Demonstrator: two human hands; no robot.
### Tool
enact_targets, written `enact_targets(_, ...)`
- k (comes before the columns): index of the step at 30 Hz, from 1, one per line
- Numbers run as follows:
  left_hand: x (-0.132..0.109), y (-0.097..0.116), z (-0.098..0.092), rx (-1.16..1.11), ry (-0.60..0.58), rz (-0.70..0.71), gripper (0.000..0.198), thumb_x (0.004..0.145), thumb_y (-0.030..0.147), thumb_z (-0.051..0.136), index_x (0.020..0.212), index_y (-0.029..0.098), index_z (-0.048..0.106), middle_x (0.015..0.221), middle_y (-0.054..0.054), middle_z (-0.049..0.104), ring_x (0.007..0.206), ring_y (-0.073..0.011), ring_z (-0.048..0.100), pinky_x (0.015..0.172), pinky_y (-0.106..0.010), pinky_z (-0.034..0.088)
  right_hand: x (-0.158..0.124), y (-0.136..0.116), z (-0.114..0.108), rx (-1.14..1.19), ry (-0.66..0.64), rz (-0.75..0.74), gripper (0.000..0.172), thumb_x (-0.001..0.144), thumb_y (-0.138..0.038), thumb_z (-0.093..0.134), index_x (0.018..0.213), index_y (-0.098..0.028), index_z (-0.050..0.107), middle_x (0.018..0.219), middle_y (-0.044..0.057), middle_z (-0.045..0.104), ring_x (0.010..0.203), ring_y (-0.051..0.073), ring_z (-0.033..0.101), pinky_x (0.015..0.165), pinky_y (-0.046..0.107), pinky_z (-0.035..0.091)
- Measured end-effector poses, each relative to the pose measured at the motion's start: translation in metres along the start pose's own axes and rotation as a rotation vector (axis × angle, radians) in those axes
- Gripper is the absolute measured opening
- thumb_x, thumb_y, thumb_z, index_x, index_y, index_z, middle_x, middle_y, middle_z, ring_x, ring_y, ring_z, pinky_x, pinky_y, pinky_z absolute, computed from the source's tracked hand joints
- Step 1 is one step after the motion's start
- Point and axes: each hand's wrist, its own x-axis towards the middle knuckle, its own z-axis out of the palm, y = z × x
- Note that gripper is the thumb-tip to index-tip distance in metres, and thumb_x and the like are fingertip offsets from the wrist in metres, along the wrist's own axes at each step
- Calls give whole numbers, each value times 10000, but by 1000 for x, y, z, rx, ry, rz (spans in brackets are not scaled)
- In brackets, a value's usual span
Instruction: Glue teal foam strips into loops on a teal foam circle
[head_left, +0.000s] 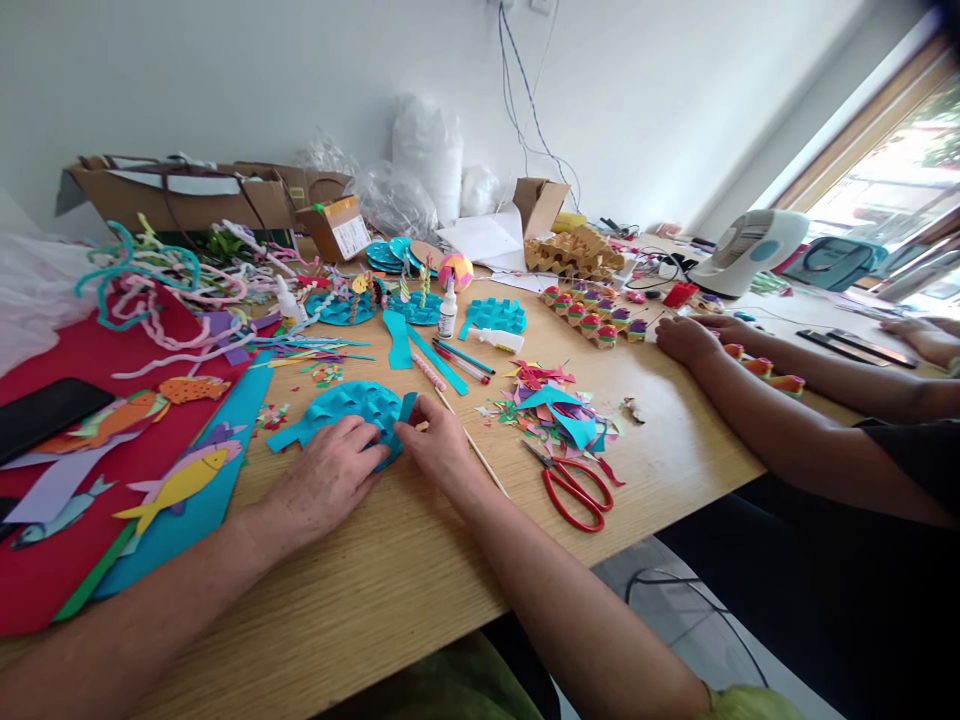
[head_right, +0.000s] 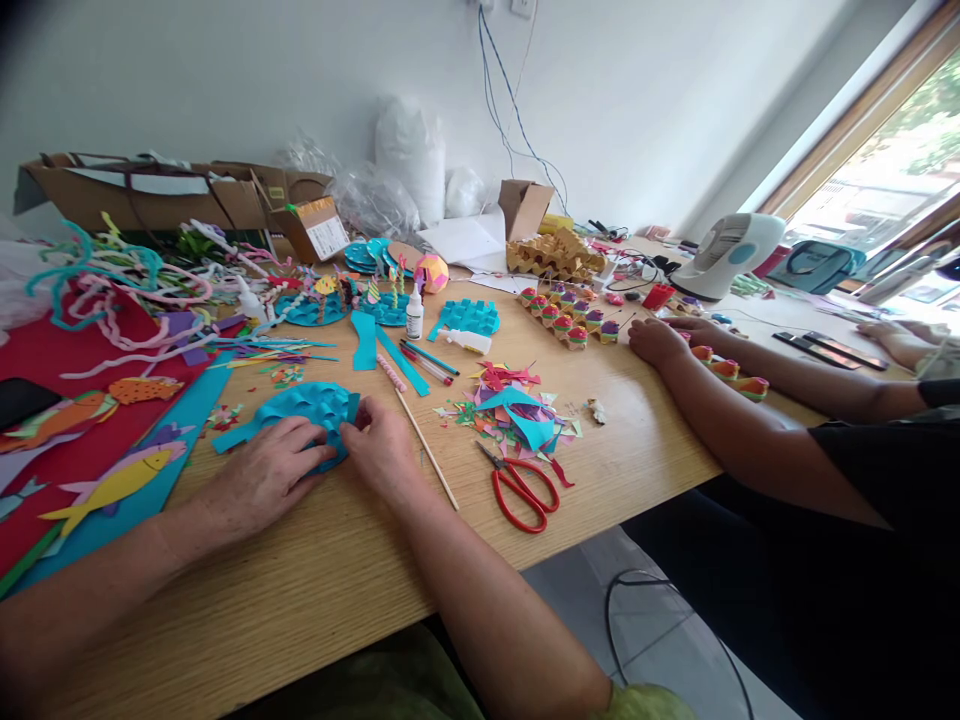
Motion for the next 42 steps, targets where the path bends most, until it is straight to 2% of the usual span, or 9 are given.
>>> enact_targets(3, -1, 1, -1, 11, 0, 4, 218, 788, 121, 535, 978, 179, 624, 962, -80, 580, 953, -264, 482, 818, -431, 454, 4, 3, -1, 115, -4, -4, 74, 674, -216, 549, 623, -191, 503, 569, -76, 465, 522, 79, 424, 488, 191, 319)
enact_targets(7, -1, 2, -2, 11, 17, 6, 193, 786, 133, 543, 954, 177, 627, 951, -80, 582, 945, -264, 488, 807, -426, 454, 10, 9, -3, 113, -2, 34, 92, 669, -185, 529, 597, -191, 473, 522, -84, 444, 474, 75, 427, 445, 180, 320)
enact_targets(13, -1, 2, -3, 0, 25, 19, 183, 797, 137, 523, 945, 175, 623, 960, -84, 590, 942, -269, 497, 788, -428, 461, 12, 12, -7, 76, -52, 121, 75, 647, -129, 511, 686, -190, 491, 530, -70, 538, 416, 83, 495, 396, 175, 337)
enact_targets(17, -1, 1, -1, -11, 42, 17, 172, 789, 138, 535, 932, 176, 622, 963, -85, 598, 943, -273, 500, 794, -434, 461, 9, 8, -10, 14, -59, 158, 280, 652, -118, 522, 919, -199, 499, 532, -84, 538, 401, 95, 509, 392, 180, 341)
enact_targets(20, -2, 1, -1, -4, 38, 4, 185, 782, 130, 547, 948, 171, 616, 993, -88, 600, 970, -273, 498, 811, -429, 457, 6, 7, -11, -52, -38, 142, 360, 645, -104, 525, 986, -216, 494, 550, -87, 512, 455, 99, 522, 423, 179, 345)
enact_targets(24, -4, 3, -2, 10, 27, -8, 234, 779, 111, 544, 1000, 159, 604, 1035, -94, 600, 995, -274, 492, 840, -426, 446, 4, 8, -10, -135, -34, 98, 320, 655, -113, 525, 950, -236, 511, 564, -78, 492, 523, 107, 525, 464, 183, 336)
enact_targets(32, 1, 1, -6, -34, 93, 29, 327, 814, 95, 466, 1124, 131, 565, 1034, -115, 578, 992, -266, 482, 867, -431, 434, 3, 7, -10, -261, -24, 51, 302, 669, -110, 551, 948, -224, 528, 661, -39, 543, 626, 129, 517, 538, 211, 336)
enact_targets(38, 17, -5, -8, -37, 39, 60, 395, 785, -2, 390, 1079, 160, 597, 998, -99, 568, 958, -240, 484, 840, -390, 448, 3, 8, -8, -310, -22, 55, 296, 690, -154, 584, 974, -223, 534, 701, -21, 570, 649, 140, 529, 565, 226, 354)
enact_targets(42, 26, -8, -6, -23, 24, 71, 314, 806, 33, 420, 975, 184, 637, 931, -82, 561, 919, -234, 482, 814, -382, 444, 4, 10, -6, -331, -29, 49, 291, 701, -177, 601, 982, -223, 538, 738, -5, 590, 674, 148, 539, 588, 237, 365)
